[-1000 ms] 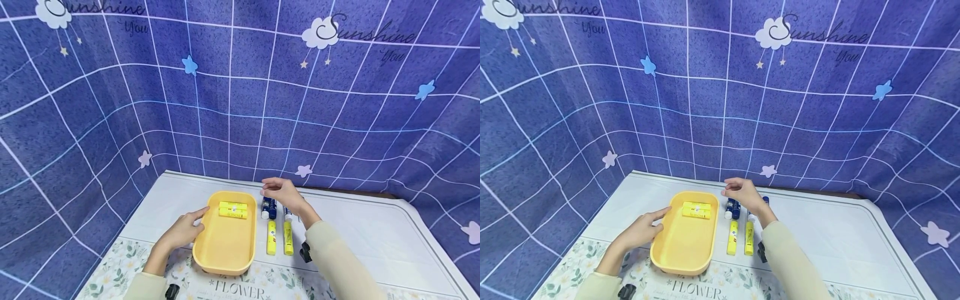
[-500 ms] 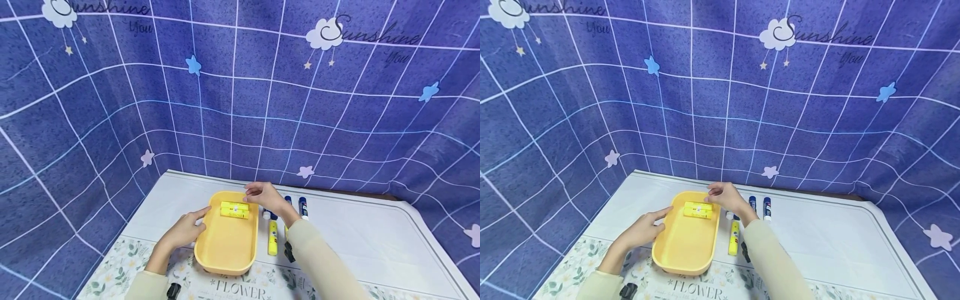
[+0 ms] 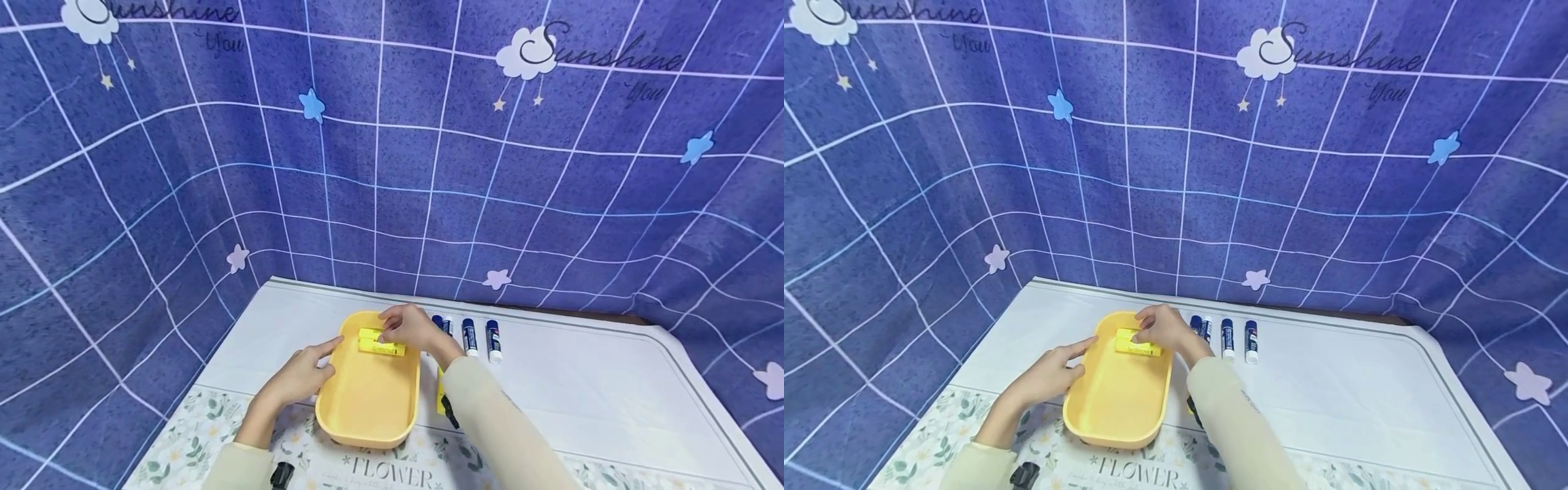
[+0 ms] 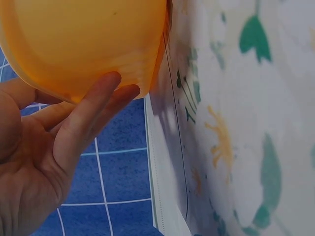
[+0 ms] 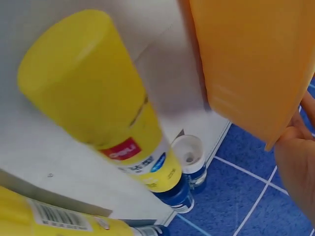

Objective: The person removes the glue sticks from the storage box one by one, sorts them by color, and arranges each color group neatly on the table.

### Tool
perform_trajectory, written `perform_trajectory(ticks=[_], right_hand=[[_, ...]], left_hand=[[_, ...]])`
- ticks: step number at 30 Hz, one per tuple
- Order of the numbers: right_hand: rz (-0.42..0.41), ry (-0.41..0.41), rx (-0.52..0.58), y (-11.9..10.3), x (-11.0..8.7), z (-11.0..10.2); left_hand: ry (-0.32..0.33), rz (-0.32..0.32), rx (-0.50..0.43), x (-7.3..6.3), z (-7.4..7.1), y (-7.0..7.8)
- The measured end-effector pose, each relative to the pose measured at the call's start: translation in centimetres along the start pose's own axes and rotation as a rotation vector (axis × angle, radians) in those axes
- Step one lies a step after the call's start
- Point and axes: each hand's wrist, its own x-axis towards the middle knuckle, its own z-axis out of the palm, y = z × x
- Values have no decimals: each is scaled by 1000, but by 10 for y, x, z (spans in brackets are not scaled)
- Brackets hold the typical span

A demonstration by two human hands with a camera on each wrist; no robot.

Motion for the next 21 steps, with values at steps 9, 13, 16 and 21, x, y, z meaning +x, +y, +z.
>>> perform_trajectory(ticks=[9, 13, 16, 21], right_hand=[[8, -47, -190, -8, 4, 10], [12, -65, -199, -8, 7, 15], [19, -72, -211, -7, 8, 19], [34, -93, -232, -8, 10, 26]], left_hand=[[12, -11, 5, 2, 2, -4], [1, -7, 2, 3, 3, -6], [-11, 8, 8, 3, 3, -6], [2, 13, 25, 3, 1, -6]])
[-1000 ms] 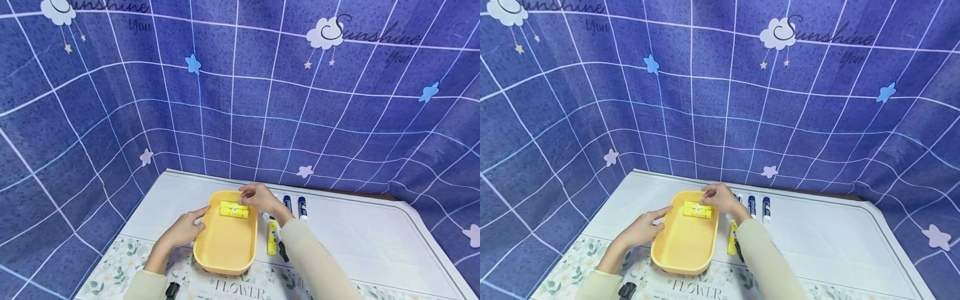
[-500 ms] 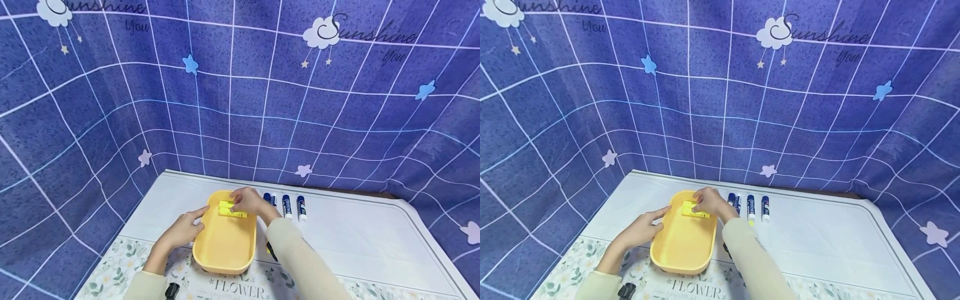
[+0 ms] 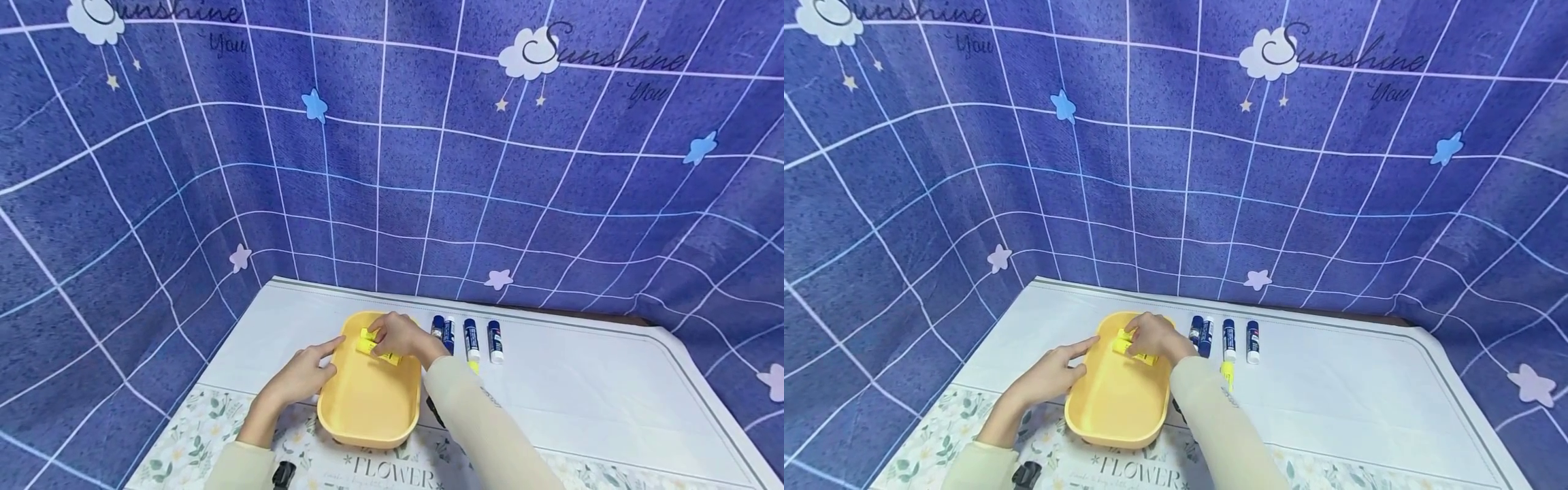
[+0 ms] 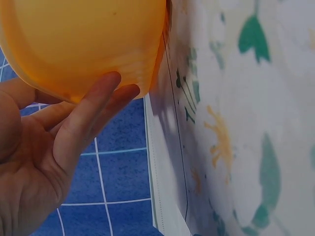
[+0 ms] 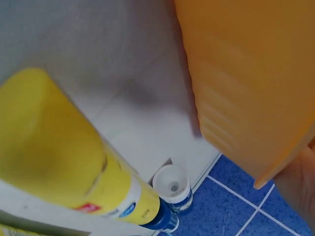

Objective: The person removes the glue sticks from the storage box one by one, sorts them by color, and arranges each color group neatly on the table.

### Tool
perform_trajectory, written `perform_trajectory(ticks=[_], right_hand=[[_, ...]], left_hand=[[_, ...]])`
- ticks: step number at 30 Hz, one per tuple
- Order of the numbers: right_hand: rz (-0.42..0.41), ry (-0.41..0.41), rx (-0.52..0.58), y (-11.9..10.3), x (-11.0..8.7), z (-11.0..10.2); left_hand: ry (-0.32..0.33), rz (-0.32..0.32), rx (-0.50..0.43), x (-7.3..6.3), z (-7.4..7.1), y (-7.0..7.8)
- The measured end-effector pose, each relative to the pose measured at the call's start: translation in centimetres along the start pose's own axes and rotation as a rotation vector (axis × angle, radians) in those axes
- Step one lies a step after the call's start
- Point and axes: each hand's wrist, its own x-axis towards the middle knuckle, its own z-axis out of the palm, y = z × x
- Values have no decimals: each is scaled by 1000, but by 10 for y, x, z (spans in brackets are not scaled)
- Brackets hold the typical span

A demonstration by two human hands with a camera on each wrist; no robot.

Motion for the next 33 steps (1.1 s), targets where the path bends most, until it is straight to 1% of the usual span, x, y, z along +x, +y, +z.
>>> perform_trajectory(ticks=[2, 6, 11, 16, 20, 26, 33], right_hand=[[4, -8, -14, -1, 0, 3], [-19, -10, -42, -1, 1, 8], [-52, -4, -15, -2, 0, 17], [-19, 22, 24, -4, -3, 26], [26, 26, 89, -6, -6, 32], [58, 24, 202, -8, -13, 34], [93, 40, 412, -8, -20, 30]], left_hand=[[6, -6, 3, 0, 0, 0], [5, -16, -5, 0, 1, 1], [2, -22, -14, -1, 1, 2], [7, -4, -19, -2, 1, 2], [10, 7, -29, -3, 1, 3], [8, -7, -17, -2, 1, 4], [-12, 4, -5, -2, 0, 4]])
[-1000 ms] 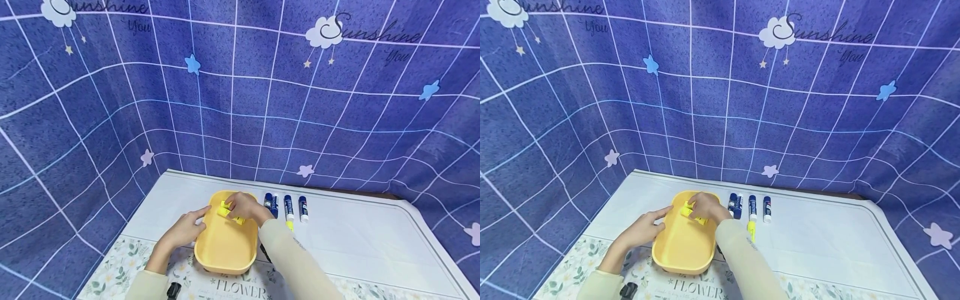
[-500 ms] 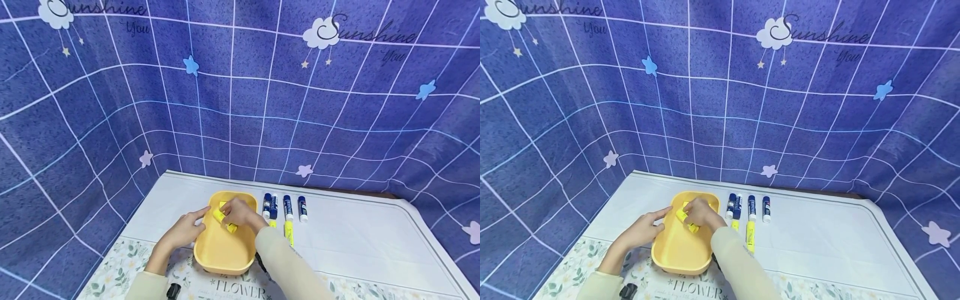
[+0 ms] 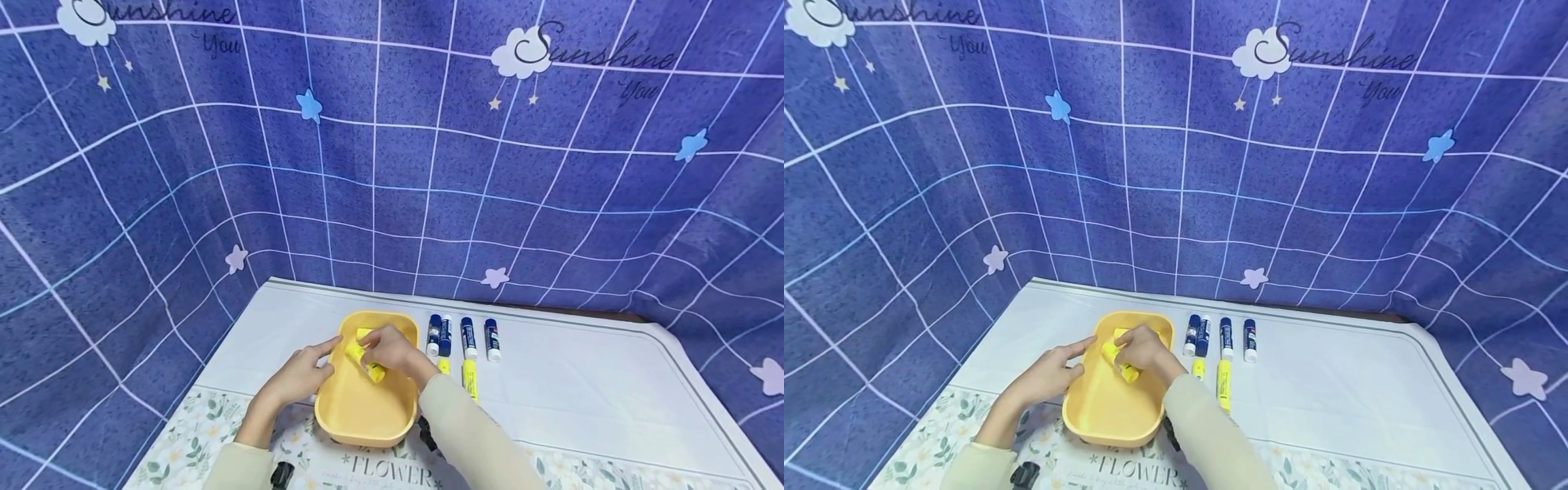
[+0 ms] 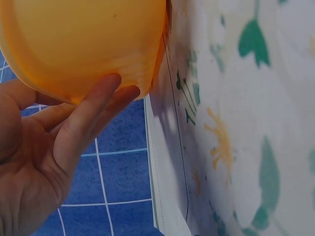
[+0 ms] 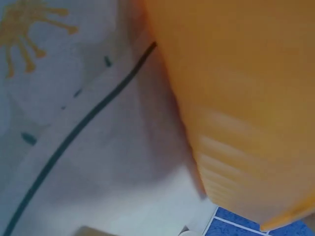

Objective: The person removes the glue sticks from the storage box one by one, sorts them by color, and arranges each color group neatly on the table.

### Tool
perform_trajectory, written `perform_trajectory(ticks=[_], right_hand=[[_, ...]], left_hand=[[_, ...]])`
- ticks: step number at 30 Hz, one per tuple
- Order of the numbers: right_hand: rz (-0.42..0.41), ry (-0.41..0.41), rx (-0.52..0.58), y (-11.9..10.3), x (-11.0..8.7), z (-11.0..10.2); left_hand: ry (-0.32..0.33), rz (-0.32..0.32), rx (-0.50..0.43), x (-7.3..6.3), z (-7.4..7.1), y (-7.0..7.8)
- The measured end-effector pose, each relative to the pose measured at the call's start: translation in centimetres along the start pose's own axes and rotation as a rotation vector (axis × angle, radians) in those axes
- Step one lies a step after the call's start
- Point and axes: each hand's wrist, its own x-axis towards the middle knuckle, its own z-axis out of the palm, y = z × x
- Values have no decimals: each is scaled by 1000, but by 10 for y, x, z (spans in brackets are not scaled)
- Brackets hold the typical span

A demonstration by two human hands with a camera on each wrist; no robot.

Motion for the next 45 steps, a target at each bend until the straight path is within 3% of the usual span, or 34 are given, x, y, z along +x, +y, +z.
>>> perform_trajectory(ticks=[12, 20, 31, 45], right_hand=[[-24, 53, 268, -16, -15, -23], [-23, 82, 397, -14, -21, -36], [16, 177, 392, -5, -31, -56], [99, 319, 356, 14, -63, -100]], left_hand=[[2, -5, -11, -1, -1, 1], [10, -13, 0, -1, 0, 0], [17, -8, -7, 0, 2, -1], [38, -12, -28, 1, 4, -2]])
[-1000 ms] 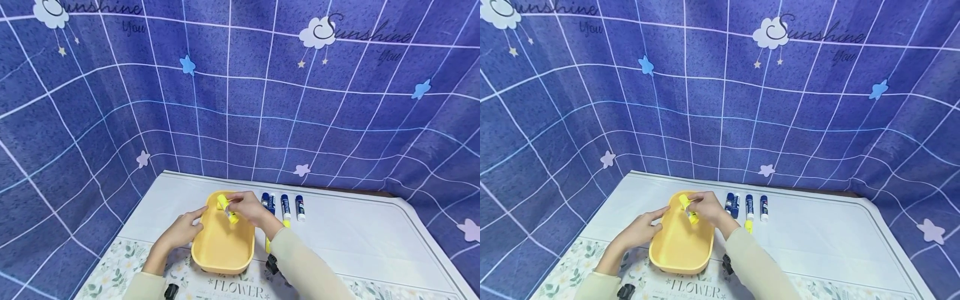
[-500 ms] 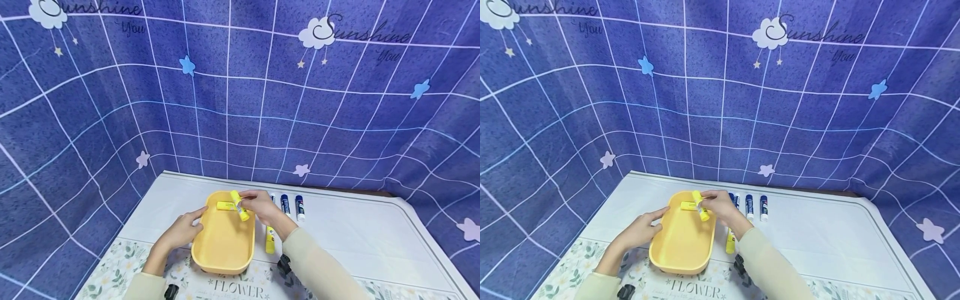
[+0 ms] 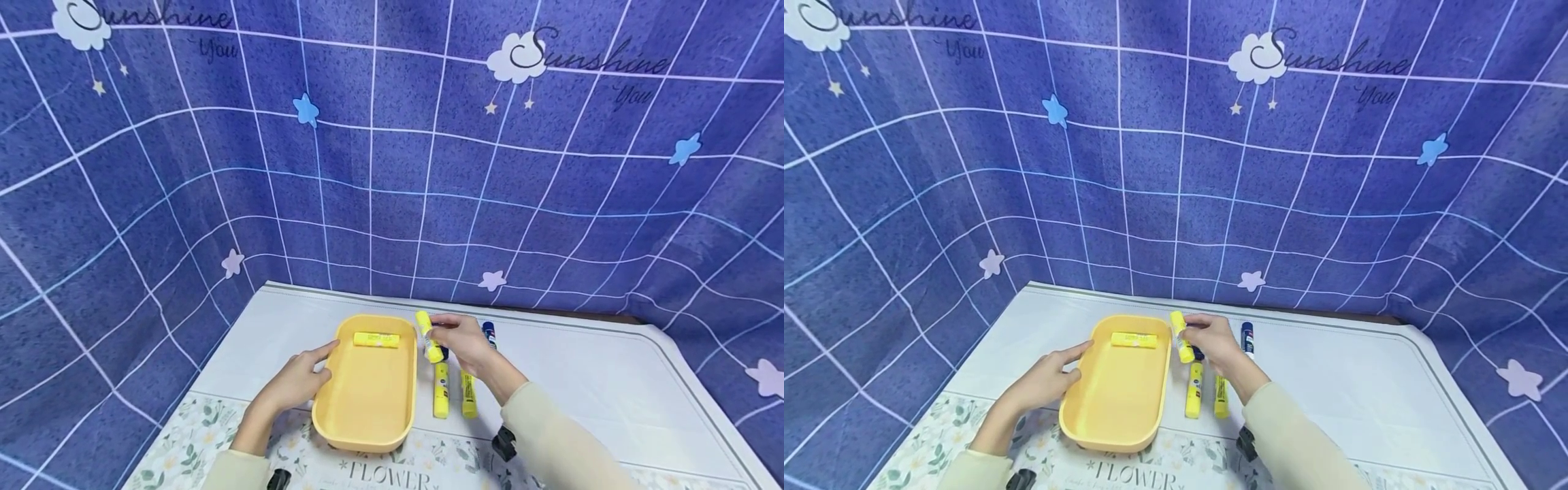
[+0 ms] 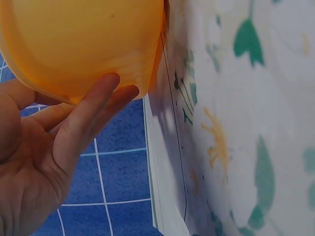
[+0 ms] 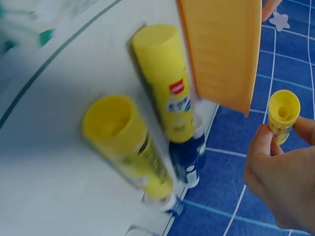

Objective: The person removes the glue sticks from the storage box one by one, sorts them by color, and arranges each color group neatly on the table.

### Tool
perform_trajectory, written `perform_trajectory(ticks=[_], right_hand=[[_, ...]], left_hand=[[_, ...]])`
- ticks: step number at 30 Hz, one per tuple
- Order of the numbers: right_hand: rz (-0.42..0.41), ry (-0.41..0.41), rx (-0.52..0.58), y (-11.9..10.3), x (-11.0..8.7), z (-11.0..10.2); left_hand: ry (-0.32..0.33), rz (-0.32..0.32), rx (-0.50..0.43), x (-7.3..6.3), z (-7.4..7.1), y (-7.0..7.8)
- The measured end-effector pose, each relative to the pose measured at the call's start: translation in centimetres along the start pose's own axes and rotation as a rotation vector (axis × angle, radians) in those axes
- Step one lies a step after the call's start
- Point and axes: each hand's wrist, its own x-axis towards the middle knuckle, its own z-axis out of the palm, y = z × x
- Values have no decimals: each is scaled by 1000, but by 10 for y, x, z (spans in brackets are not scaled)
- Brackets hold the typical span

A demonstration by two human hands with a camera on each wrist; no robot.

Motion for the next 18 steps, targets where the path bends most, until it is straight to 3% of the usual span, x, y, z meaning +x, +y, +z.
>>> perform_trajectory(ticks=[18], right_hand=[[37, 129, 97, 31, -27, -65]], left_hand=[[6, -10, -1, 0, 1, 3]])
